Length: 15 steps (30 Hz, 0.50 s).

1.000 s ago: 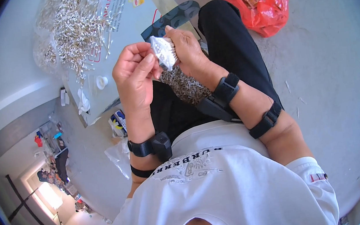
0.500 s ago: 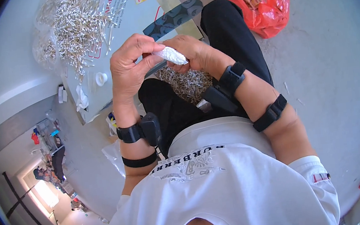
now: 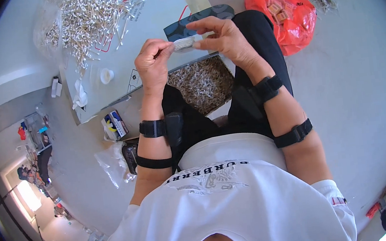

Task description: Packing cotton swabs into plastic bags and organizing them into bundles for final packaging.

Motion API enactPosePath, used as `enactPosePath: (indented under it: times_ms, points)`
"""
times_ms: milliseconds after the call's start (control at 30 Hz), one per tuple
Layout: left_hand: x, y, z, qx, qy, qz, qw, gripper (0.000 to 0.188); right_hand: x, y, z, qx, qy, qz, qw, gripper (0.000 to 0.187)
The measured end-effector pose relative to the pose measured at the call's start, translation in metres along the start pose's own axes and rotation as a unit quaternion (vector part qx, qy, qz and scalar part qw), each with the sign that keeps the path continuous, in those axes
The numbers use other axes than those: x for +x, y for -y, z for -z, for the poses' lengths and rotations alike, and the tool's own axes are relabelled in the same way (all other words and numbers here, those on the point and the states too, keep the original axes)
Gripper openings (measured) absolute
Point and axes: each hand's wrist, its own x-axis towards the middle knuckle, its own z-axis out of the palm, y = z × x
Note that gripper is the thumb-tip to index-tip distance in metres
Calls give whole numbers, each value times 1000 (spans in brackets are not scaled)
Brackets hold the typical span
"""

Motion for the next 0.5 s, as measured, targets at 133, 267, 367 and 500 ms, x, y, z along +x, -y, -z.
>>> enactPosePath:
  times_ms: [133,267,367,500]
  points:
    - [-4,10,-5,41,-18,-6,999,8,2,-13,-14,-119,3,39,992,32]
    - [-2,12,-4,31,-23,9,999,11,7,-30,-24,-115,-61,86,988,20]
    - [1,13,-1,45,2,-8,999,12,10,-24,-30,-171,-63,111,977,14]
    - [6,16,-3,98,11,-97,990,13,12,-20,-36,-215,-54,142,965,8]
